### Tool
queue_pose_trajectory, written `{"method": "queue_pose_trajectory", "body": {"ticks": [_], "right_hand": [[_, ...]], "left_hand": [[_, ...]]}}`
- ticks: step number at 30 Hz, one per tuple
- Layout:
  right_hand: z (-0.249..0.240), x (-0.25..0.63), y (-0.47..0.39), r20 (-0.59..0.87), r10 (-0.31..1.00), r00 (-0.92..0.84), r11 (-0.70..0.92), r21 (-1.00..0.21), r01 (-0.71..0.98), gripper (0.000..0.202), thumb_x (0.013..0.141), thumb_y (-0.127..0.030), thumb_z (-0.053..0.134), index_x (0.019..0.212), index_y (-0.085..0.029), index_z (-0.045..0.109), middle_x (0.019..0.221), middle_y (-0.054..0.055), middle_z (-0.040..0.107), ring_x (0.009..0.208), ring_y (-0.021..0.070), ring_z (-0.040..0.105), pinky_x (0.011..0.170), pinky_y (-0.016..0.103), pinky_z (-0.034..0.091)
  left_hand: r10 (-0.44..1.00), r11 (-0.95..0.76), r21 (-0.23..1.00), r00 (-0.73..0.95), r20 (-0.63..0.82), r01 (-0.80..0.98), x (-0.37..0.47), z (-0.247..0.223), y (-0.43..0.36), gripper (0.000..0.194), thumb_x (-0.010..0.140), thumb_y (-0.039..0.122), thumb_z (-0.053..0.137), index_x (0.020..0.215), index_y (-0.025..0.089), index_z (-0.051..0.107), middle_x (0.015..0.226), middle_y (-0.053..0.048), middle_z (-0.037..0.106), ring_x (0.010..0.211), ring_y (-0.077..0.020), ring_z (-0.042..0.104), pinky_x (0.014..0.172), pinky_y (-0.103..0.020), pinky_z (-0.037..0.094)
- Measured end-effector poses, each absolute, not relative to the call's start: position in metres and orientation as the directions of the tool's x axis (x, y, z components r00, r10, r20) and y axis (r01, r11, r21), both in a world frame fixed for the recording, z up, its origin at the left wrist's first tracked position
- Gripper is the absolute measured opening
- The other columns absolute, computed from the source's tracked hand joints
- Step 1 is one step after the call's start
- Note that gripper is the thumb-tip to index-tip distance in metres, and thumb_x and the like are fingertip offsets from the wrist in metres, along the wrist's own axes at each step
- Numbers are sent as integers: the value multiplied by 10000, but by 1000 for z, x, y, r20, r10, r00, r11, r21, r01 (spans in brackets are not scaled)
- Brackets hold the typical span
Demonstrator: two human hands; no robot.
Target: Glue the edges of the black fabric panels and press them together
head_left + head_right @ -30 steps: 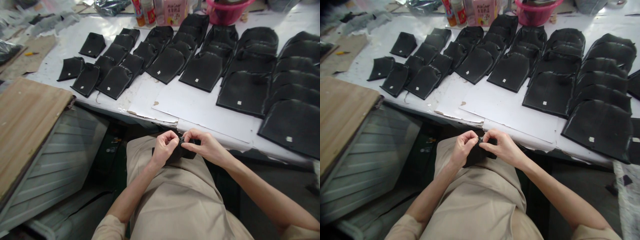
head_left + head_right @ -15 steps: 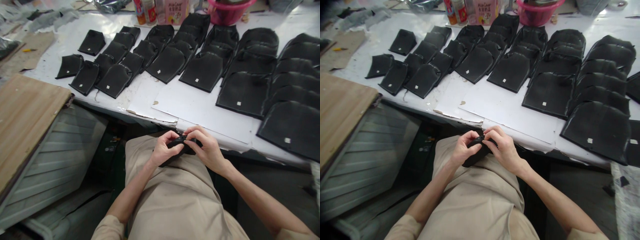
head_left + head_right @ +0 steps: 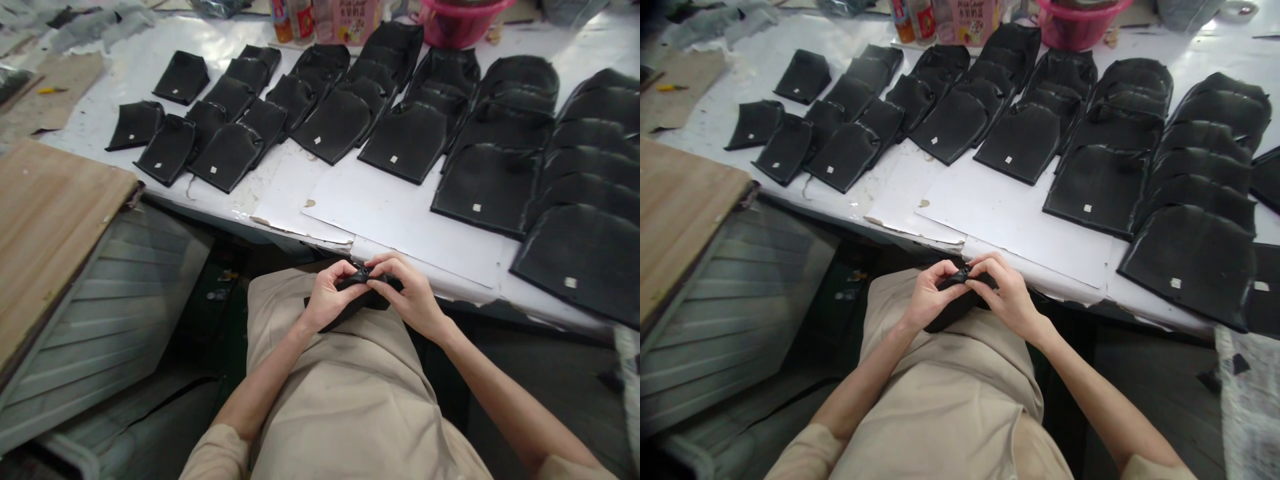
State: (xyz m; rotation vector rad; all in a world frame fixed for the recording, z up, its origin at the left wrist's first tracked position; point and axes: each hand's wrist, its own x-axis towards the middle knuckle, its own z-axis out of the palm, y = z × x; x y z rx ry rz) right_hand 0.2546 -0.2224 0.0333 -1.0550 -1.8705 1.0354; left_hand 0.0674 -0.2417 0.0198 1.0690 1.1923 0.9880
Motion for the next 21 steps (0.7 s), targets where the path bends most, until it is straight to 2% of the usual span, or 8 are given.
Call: {"method": "queue_pose_trajectory", "body": {"ticks": [3,9,14,17,21], "right_hand": [[39,255,-221,146,902,-406,286,-907,309,47,937,-250,675,934,-243,629,1116,73,656,1073,239,642,947,390,520],[39,254,-221,156,899,-410,309,-889,339,154,888,-319,755,925,-236,631,1115,86,657,1066,248,643,919,390,528],[37,250,-224,215,903,-371,338,-890,307,51,942,-257,672,897,-251,648,1084,74,670,1030,234,653,915,396,539],[36,248,-227,263,900,-347,365,-891,269,59,945,-226,659,900,-263,661,1106,68,673,1049,233,649,934,402,536],[34,246,-228,197,934,-298,268,-938,220,56,943,-234,657,894,-259,650,1074,57,670,1040,229,648,951,410,527]], "left_hand": [[970,218,976,114,-214,-22,67,20,-242,361,759,441,845,788,156,626,722,34,564,659,-90,485,619,-201,390],[974,205,979,99,-204,0,68,21,-242,357,759,423,848,779,150,620,718,34,559,647,-88,475,592,-196,377],[974,203,979,108,-199,-22,67,21,-242,346,764,420,845,791,157,621,728,35,572,655,-89,492,618,-199,400],[967,218,974,148,-207,-63,66,21,-242,358,748,431,855,781,159,624,723,34,583,658,-92,503,638,-206,416],[967,219,974,148,-208,-62,67,21,-242,335,750,427,851,790,163,648,735,30,601,681,-102,523,662,-215,435]]}}
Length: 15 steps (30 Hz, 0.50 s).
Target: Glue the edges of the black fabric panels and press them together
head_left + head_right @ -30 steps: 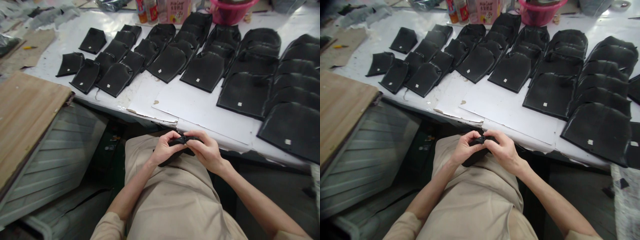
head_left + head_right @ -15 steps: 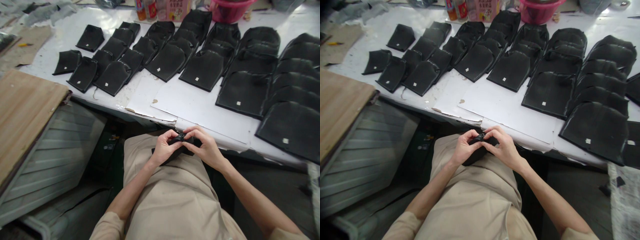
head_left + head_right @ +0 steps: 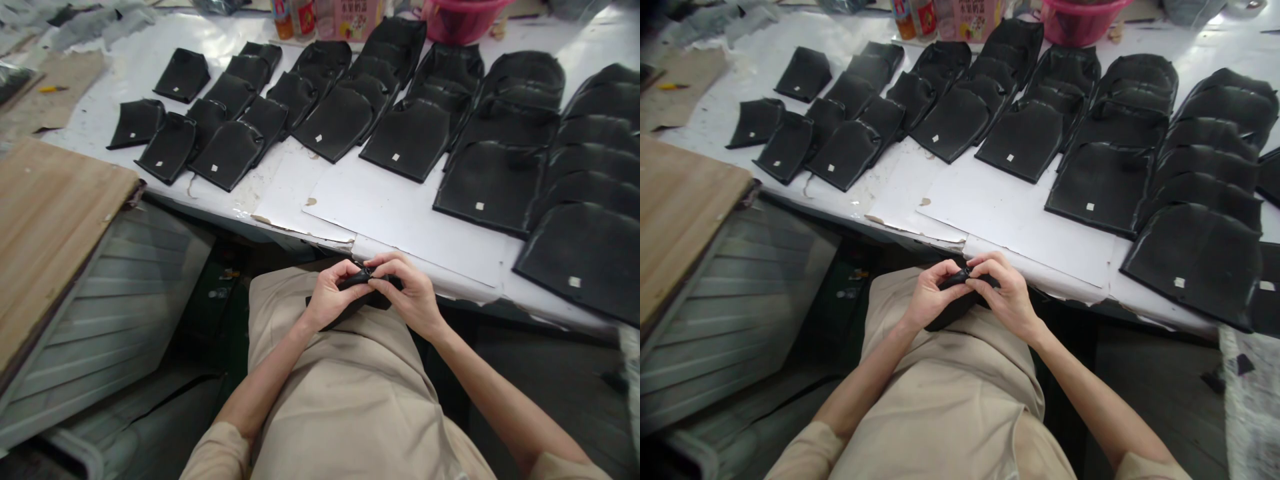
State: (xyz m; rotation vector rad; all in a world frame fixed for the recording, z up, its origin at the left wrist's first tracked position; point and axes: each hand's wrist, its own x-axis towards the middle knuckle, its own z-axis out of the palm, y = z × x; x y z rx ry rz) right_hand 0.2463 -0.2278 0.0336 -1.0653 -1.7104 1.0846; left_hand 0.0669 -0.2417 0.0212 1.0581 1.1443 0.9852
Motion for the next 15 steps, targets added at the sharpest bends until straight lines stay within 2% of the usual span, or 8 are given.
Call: {"method": "queue_pose_trajectory", "body": {"ticks": [8,15], "right_hand": [[40,245,-223,106,935,-339,178,-966,187,56,949,-212,641,906,-238,616,1060,59,676,1055,217,634,959,381,498],[41,251,-220,175,887,-428,282,-939,199,65,968,-256,616,910,-247,643,1095,79,681,1070,235,645,960,410,525]], "left_hand": [[972,196,976,151,-181,-90,66,20,-241,294,797,414,813,784,161,663,724,29,580,675,-99,502,649,-211,418],[972,187,982,150,-181,-28,63,23,-241,285,807,422,803,791,162,687,746,18,588,715,-116,515,689,-224,419]]}}
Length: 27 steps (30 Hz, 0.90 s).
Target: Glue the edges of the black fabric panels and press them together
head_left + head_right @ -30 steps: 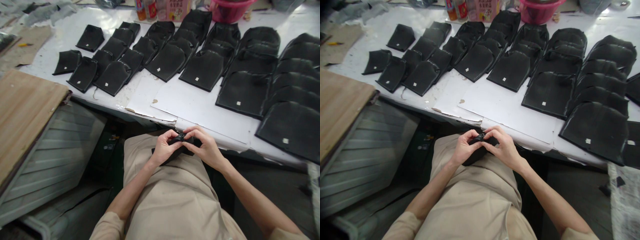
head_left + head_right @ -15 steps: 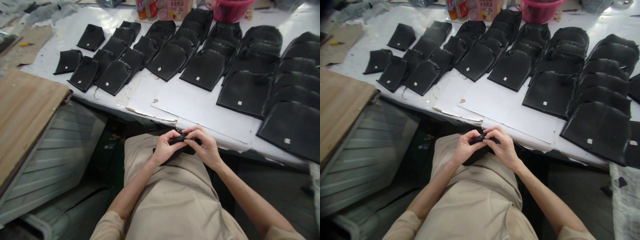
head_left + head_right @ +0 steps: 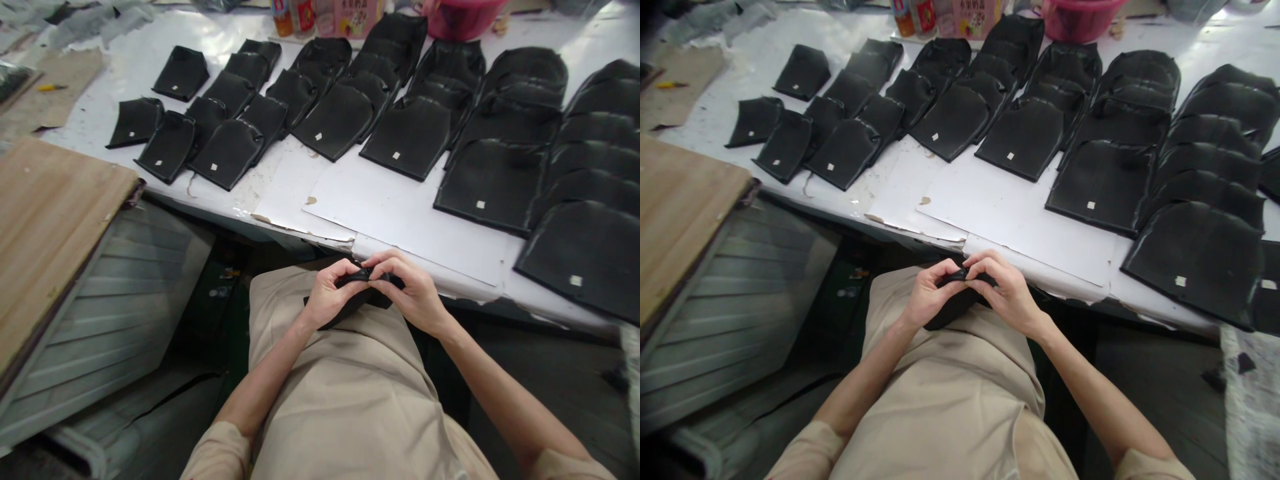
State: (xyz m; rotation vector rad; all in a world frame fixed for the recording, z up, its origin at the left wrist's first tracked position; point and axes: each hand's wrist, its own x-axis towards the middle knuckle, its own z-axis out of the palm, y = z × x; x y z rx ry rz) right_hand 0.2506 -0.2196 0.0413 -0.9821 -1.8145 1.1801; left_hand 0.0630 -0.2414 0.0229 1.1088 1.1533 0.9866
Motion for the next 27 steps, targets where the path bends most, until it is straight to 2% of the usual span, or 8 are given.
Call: {"method": "queue_pose_trajectory", "body": {"ticks": [6,12,15,18,20,23,27], "right_hand": [[39,253,-218,170,891,-422,267,-946,184,78,972,-286,624,908,-247,646,1097,80,685,1073,240,649,974,424,525],[45,259,-215,43,876,-481,196,-942,272,148,912,-355,721,953,-243,634,1166,96,679,1106,273,644,954,433,537],[46,257,-215,78,888,-454,239,-921,308,130,916,-339,718,922,-240,634,1116,90,678,1069,260,651,927,405,538],[47,253,-217,141,885,-445,303,-898,319,51,953,-256,655,907,-239,642,1090,81,675,1036,232,657,919,372,527],[46,249,-219,176,888,-425,321,-899,298,72,962,-207,628,898,-238,643,1074,73,678,1022,219,657,915,359,521],[42,246,-219,179,915,-363,283,-924,256,80,937,-191,668,873,-233,645,1034,58,690,1007,214,659,918,355,513],[34,250,-215,110,947,-301,177,-963,203,120,890,-238,749,824,-225,650,954,40,704,950,215,672,904,361,517]], "left_hand": [[975,179,983,138,-173,-39,64,22,-243,270,823,407,798,810,163,682,764,17,591,712,-114,515,672,-222,409],[985,147,988,89,-150,37,67,23,-245,269,831,393,794,778,161,669,745,22,565,690,-107,487,636,-217,383],[983,160,986,83,-164,49,69,22,-244,304,822,429,798,780,160,663,748,20,564,692,-112,490,637,-219,387],[982,158,986,94,-162,47,70,21,-244,318,828,441,793,780,159,653,752,19,560,697,-112,488,646,-219,392],[981,154,988,118,-157,33,70,21,-245,303,841,430,784,798,159,656,765,18,561,709,-111,491,660,-219,397],[980,150,989,130,-150,14,69,21,-245,280,853,416,775,822,158,672,784,12,575,732,-115,507,679,-220,408],[982,147,989,117,-146,-7,67,20,-244,260,856,399,768,816,153,695,770,8,593,731,-116,522,679,-217,414]]}}
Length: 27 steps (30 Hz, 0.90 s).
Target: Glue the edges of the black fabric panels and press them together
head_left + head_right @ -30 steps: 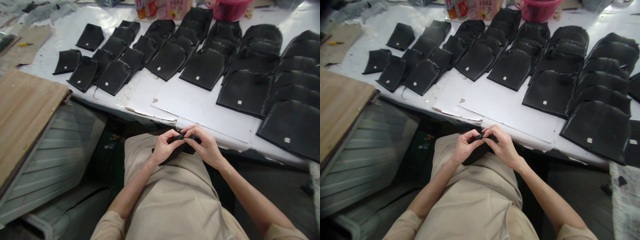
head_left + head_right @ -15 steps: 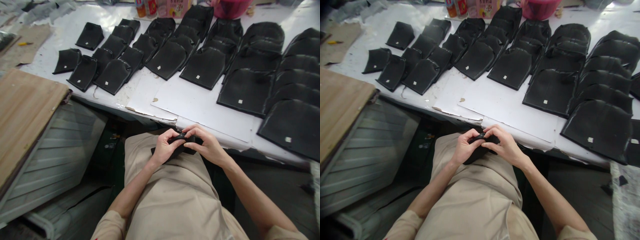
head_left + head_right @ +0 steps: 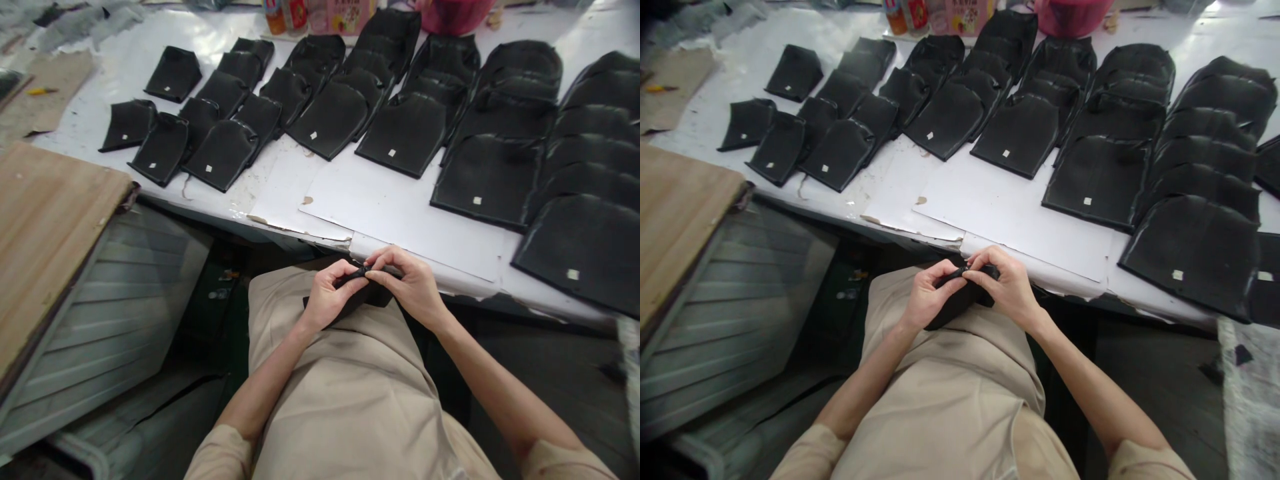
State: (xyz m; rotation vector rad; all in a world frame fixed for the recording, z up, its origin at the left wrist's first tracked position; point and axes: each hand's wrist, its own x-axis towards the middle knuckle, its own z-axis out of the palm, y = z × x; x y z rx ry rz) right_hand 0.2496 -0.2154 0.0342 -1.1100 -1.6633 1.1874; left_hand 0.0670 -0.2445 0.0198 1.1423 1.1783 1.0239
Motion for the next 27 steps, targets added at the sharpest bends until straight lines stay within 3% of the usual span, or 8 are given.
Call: {"method": "queue_pose_trajectory", "body": {"ticks": [14,20,27], "right_hand": [[37,253,-217,93,929,-358,169,-967,188,81,943,-231,666,872,-215,631,1030,65,700,997,212,663,916,363,508],[38,254,-216,112,907,-407,213,-954,212,142,900,-276,738,926,-223,608,1064,74,691,1014,229,656,898,369,523],[37,252,-215,157,900,-408,297,-904,308,107,907,-166,699,944,-227,619,1038,57,674,989,219,650,883,355,520]], "left_hand": [[965,221,972,160,-206,-83,60,25,-243,299,831,424,784,813,141,689,735,13,596,658,-94,515,611,-197,411],[988,134,990,77,-137,40,64,25,-245,297,846,417,781,799,146,670,741,20,567,642,-85,496,574,-191,384],[996,34,980,68,-49,198,70,18,-247,267,897,400,733,804,159,666,751,16,556,650,-94,464,584,-218,353]]}}
